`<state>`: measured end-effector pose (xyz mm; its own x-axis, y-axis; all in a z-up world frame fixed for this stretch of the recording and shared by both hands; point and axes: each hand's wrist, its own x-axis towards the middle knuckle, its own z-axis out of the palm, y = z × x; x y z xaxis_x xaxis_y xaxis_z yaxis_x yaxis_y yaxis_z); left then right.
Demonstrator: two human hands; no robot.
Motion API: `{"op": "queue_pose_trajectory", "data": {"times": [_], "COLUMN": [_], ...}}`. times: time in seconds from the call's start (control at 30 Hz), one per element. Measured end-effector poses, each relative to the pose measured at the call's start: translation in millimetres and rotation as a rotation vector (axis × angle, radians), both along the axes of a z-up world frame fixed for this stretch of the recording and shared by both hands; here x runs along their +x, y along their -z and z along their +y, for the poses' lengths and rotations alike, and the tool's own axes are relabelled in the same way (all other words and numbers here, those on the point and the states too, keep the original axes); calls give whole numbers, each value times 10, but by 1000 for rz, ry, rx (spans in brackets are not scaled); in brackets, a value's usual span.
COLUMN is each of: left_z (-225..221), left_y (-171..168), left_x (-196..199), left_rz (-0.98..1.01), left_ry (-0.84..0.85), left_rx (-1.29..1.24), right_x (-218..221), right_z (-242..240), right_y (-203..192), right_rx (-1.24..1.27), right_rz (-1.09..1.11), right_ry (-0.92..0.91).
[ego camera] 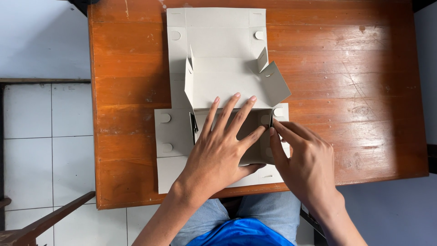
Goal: Assembling a cardboard box from a flat template by folding and tucking flaps.
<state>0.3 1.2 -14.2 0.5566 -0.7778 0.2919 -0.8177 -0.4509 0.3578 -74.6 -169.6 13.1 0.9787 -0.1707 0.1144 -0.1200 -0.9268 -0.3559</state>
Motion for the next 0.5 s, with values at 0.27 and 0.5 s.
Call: {"op": "queue_pose_trajectory", "data": {"times": [0.27,0.5], "left_z": [13,9], "left_y": [43,52], "left_x": [-19,-25], "left_rz": [-36,-31], "left_ry": [9,3], "left_rx": [-10,-52], "right_x": [96,170], "right_z": [-77,-178], "right_y": [58,42], "right_rx": [-193,-85], "right_rz": [98,236], "right_ry": [27,-75]}}
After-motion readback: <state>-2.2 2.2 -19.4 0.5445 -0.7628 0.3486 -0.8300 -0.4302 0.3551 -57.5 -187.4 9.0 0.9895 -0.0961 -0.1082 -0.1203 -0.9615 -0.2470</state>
